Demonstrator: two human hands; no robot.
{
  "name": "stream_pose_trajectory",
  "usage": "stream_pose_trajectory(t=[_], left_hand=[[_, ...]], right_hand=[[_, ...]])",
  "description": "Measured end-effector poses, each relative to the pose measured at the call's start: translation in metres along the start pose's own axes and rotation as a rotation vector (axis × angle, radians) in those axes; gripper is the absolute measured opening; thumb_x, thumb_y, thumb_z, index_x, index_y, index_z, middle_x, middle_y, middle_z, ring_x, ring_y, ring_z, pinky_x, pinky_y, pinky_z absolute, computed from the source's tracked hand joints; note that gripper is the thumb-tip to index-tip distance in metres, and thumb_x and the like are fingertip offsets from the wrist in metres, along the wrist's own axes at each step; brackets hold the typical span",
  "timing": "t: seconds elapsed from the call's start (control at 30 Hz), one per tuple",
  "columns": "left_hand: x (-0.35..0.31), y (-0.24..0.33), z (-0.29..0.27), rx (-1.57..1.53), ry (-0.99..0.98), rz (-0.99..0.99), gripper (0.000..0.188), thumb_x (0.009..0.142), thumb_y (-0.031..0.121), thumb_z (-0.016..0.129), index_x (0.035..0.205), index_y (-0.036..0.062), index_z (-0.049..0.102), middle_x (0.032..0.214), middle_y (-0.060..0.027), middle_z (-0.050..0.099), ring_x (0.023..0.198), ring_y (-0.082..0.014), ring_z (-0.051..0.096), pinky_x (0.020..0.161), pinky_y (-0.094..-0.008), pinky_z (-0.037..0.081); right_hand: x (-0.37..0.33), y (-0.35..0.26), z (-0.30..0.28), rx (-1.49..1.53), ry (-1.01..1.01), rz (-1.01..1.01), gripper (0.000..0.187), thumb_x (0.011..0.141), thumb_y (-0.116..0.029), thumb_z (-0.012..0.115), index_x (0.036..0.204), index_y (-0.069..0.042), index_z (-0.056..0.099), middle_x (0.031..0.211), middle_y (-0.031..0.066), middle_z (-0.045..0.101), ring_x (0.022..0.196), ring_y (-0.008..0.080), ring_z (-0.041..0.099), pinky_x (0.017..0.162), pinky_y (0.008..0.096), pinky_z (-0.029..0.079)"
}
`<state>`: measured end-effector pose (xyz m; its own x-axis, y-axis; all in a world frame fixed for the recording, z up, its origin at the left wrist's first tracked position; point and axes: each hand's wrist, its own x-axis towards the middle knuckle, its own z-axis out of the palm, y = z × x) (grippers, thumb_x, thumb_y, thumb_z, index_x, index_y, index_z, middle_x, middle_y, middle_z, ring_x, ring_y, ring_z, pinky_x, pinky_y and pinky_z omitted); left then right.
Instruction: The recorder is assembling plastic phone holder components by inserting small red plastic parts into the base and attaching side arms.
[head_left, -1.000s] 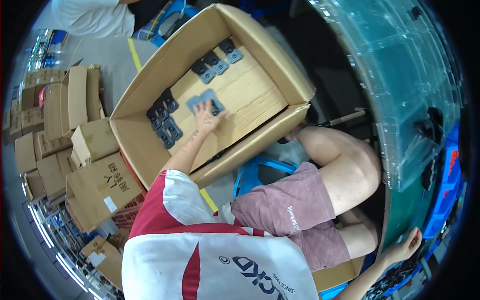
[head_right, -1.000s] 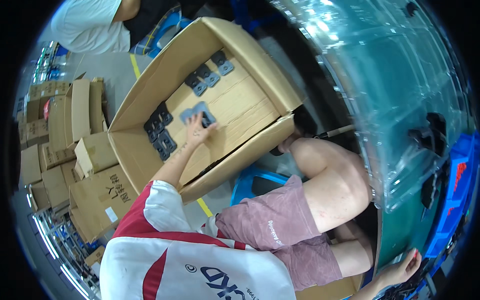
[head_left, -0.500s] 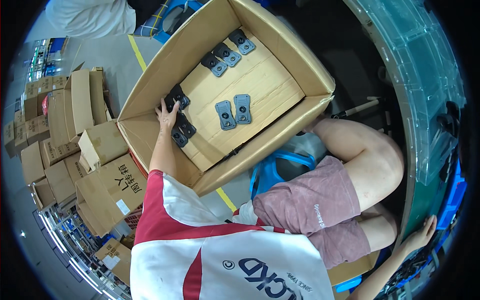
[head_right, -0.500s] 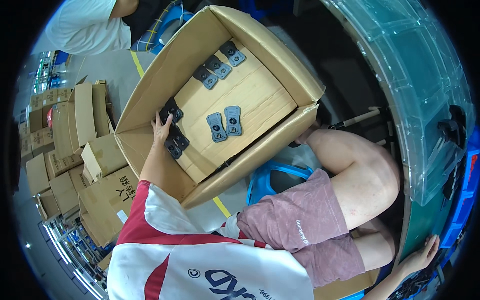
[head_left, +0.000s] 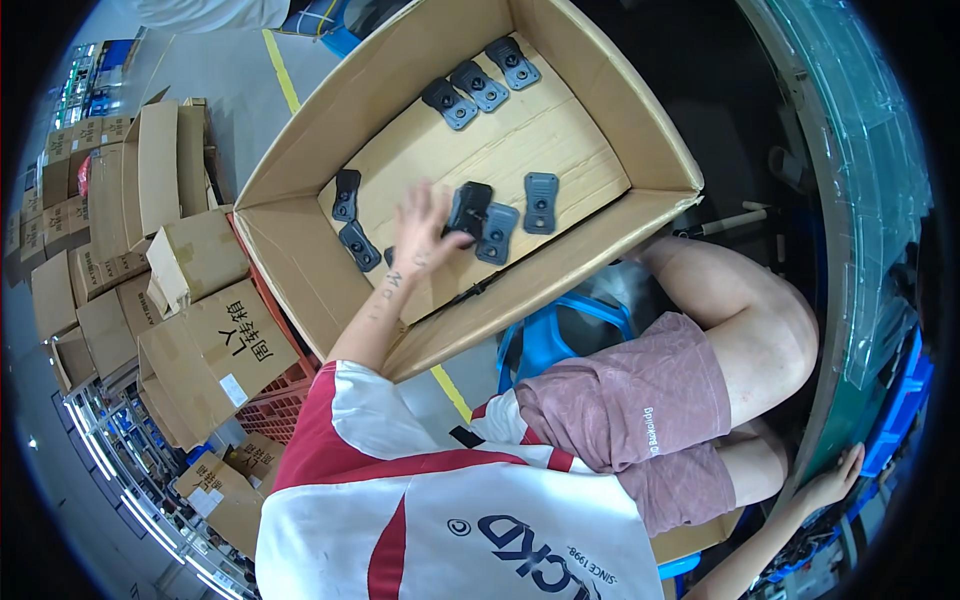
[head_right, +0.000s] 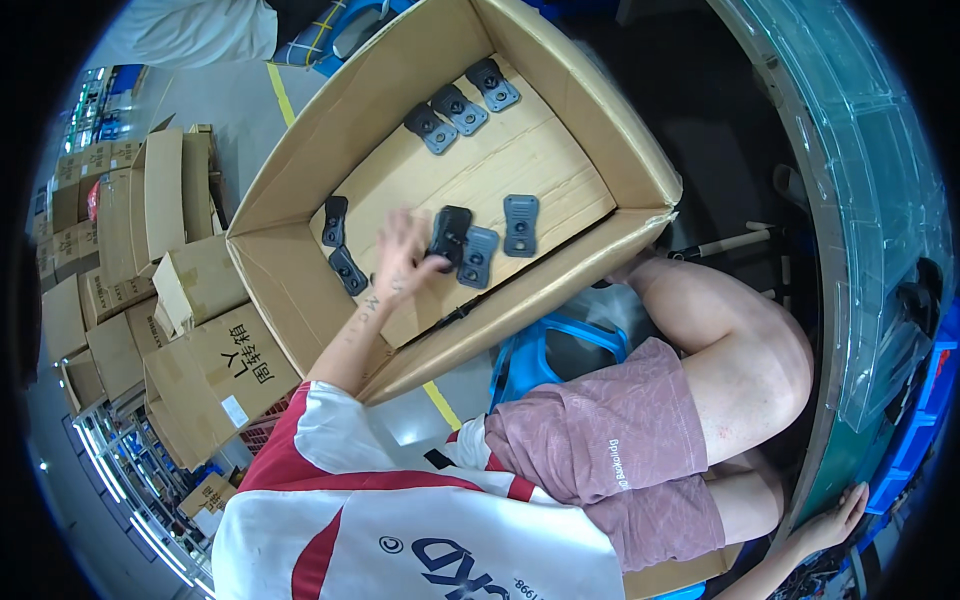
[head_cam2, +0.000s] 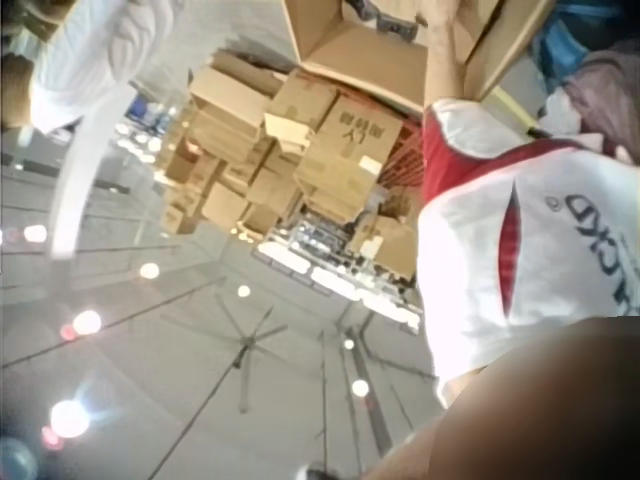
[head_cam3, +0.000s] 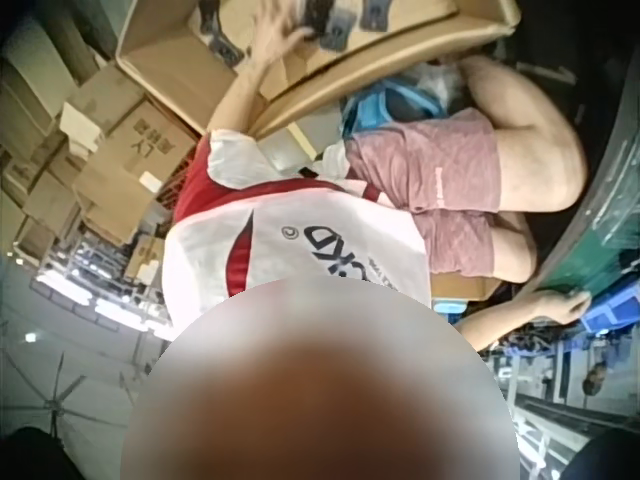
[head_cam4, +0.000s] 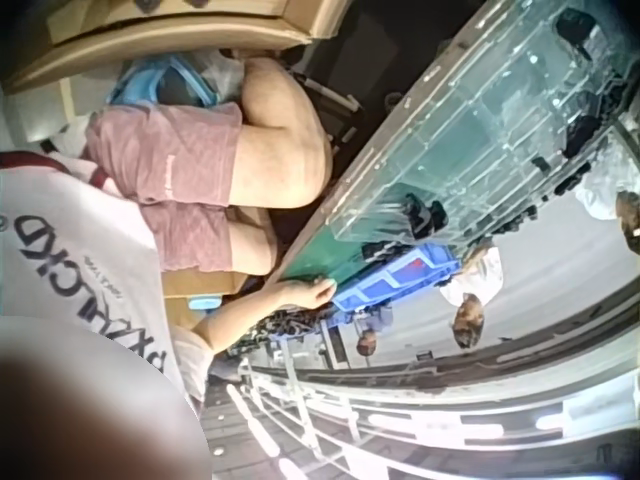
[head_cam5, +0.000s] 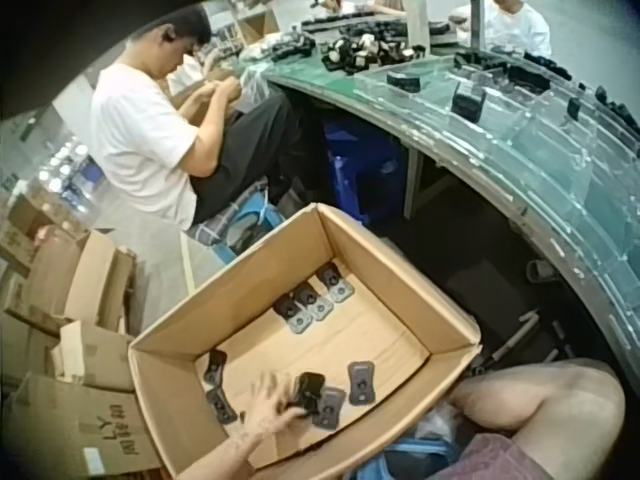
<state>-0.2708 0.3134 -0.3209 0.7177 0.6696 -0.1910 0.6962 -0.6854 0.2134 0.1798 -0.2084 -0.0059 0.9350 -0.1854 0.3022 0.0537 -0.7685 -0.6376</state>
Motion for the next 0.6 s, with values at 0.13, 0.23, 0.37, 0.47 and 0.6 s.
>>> stream_pose_trajectory(t=[0.13, 0.23, 0.37, 0.47, 0.6], left_hand=[[-0.006, -0.112, 0.006, 0.011, 0.321, -0.632, 0.08, 0.08, 0.056, 0.058, 0.14, 0.0102, 0.034, 0.136, -0.0194, 0.038, 0.121, -0.0423, 0.039, 0.098, -0.0519, 0.035], [0.002, -0.104, 0.02, -0.064, 0.227, -0.776, 0.082, 0.081, 0.062, 0.05, 0.142, 0.011, 0.029, 0.143, -0.0186, 0.03, 0.127, -0.044, 0.031, 0.101, -0.0569, 0.027], [0.003, -0.038, 0.043, -0.163, 0.114, -0.858, 0.083, 0.083, 0.067, 0.043, 0.144, 0.0125, 0.026, 0.151, -0.0164, 0.019, 0.135, -0.0448, 0.02, 0.107, -0.0599, 0.018], [-0.007, -0.006, 0.031, -0.239, 0.055, -0.656, 0.079, 0.084, 0.064, 0.044, 0.143, 0.0134, 0.029, 0.152, -0.0152, 0.019, 0.137, -0.0432, 0.018, 0.11, -0.0564, 0.016], [-0.027, -0.008, 0.004, -0.314, 0.009, -0.165, 0.062, 0.086, 0.046, 0.052, 0.136, 0.0124, 0.04, 0.147, -0.0151, 0.03, 0.134, -0.0411, 0.026, 0.109, -0.0499, 0.023]], right_hand=[[0.006, 0.007, -0.002, 0.032, -0.015, 0.01, 0.031, 0.094, -0.026, 0.055, 0.113, -0.002, 0.063, 0.103, 0.0076, 0.064, 0.093, 0.0147, 0.057, 0.084, 0.0227, 0.042], [0.011, 0.02, 0.0, 0.086, -0.061, 0.008, 0.032, 0.094, -0.027, 0.056, 0.113, -0.002, 0.063, 0.103, 0.008, 0.064, 0.093, 0.0148, 0.057, 0.084, 0.0227, 0.042], [0.007, 0.013, -0.004, 0.081, -0.038, 0.008, 0.032, 0.094, -0.027, 0.056, 0.112, -0.002, 0.063, 0.102, 0.0081, 0.064, 0.093, 0.0149, 0.057, 0.085, 0.0231, 0.042], [0.004, 0.012, -0.003, 0.107, -0.032, 0.019, 0.031, 0.094, -0.027, 0.057, 0.112, -0.002, 0.063, 0.102, 0.008, 0.064, 0.092, 0.0147, 0.057, 0.085, 0.0231, 0.042], [0.004, 0.012, -0.002, 0.179, -0.045, 0.029, 0.031, 0.093, -0.026, 0.058, 0.111, -0.002, 0.063, 0.101, 0.0076, 0.063, 0.091, 0.014, 0.057, 0.086, 0.0226, 0.042]])
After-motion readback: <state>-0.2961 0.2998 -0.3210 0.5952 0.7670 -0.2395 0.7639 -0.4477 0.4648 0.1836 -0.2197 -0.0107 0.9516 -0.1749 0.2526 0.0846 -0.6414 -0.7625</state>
